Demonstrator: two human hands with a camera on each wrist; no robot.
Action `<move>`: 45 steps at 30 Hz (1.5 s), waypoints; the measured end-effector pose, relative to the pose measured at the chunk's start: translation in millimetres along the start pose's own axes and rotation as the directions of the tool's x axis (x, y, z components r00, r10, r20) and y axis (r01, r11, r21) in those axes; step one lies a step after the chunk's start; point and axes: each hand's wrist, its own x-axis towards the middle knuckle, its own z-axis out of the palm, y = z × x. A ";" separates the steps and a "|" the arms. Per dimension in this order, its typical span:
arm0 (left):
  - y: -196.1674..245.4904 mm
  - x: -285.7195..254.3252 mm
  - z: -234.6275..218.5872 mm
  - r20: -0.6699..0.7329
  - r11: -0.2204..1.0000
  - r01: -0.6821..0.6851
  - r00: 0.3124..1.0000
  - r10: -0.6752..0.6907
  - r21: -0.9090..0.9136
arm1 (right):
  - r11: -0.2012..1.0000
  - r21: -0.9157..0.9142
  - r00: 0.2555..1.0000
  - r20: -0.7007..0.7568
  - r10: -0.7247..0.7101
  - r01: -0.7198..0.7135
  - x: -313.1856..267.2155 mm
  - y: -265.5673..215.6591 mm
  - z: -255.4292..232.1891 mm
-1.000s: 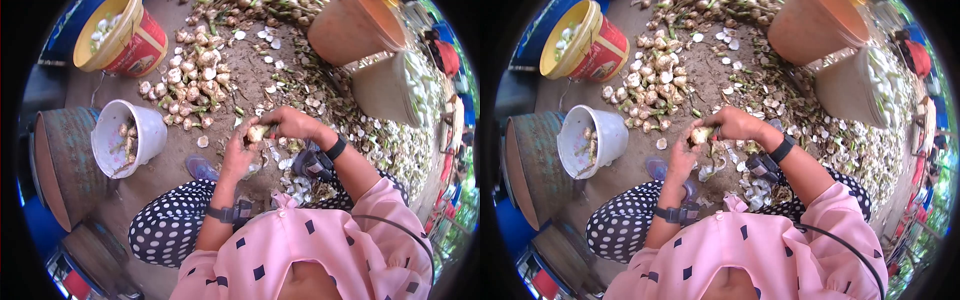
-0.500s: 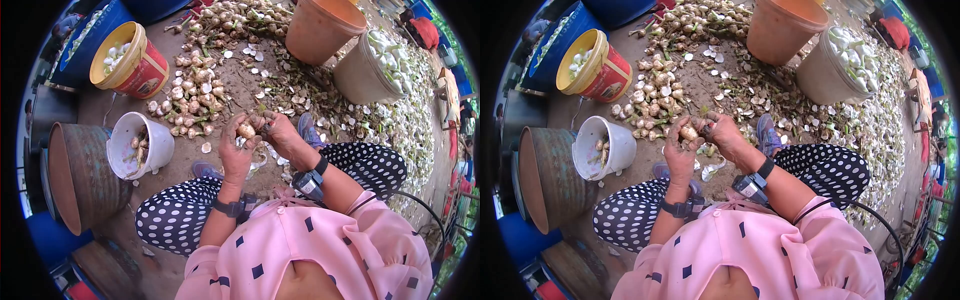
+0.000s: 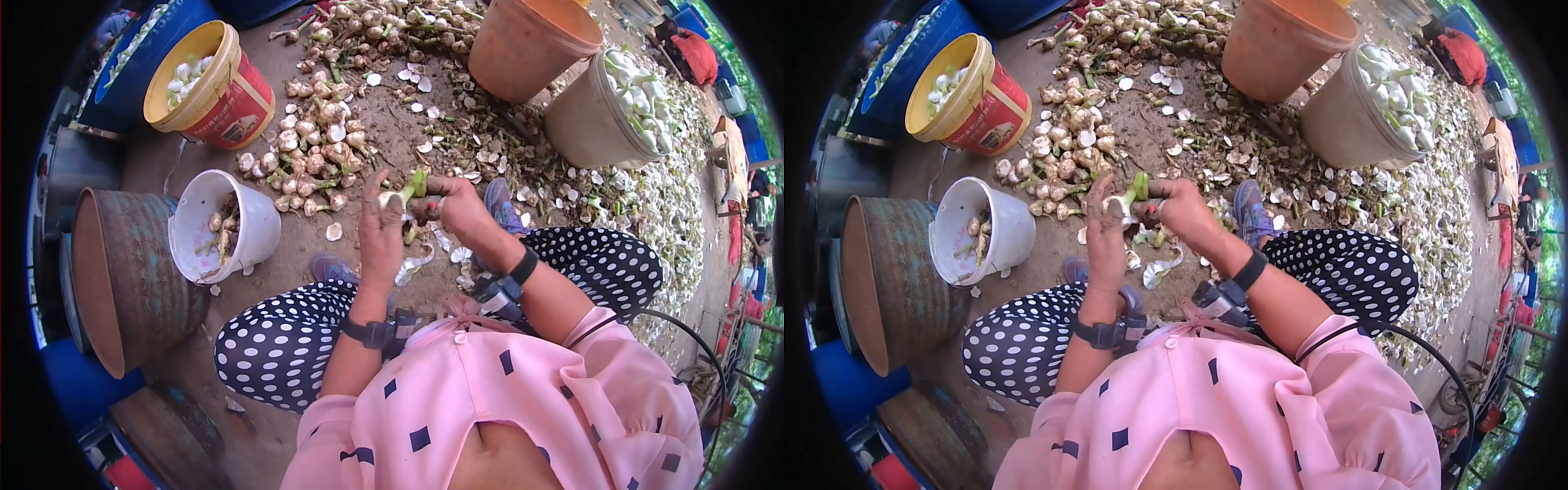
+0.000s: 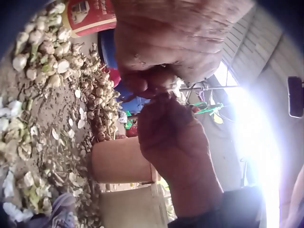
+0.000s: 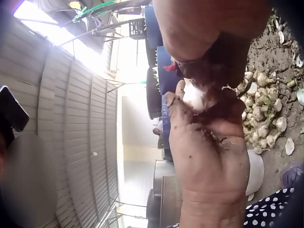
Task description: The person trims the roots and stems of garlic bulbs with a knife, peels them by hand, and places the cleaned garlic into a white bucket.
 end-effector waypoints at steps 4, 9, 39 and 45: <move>7.7 4.4 -16.0 0.334 0.861 0.418 0.887 -0.319 -0.288 | 0.971 0.035 0.949 0.219 0.225 -0.238 0.5 -13.1 -18.0; -14.7 9.7 -20.2 0.098 0.984 -0.052 0.995 0.035 0.172 | 0.982 -0.162 0.992 0.065 0.112 -0.100 2.1 -22.4 -20.0; -17.3 8.5 -19.5 -0.151 0.807 -0.378 0.860 0.488 0.453 | 0.676 -0.722 0.989 0.090 -0.121 0.148 0.4 -28.3 -7.2; -29.3 6.9 -24.6 -0.224 0.868 -0.304 0.884 0.411 0.393 | 0.643 -0.731 0.968 0.109 -0.225 0.231 0.1 -17.6 -2.2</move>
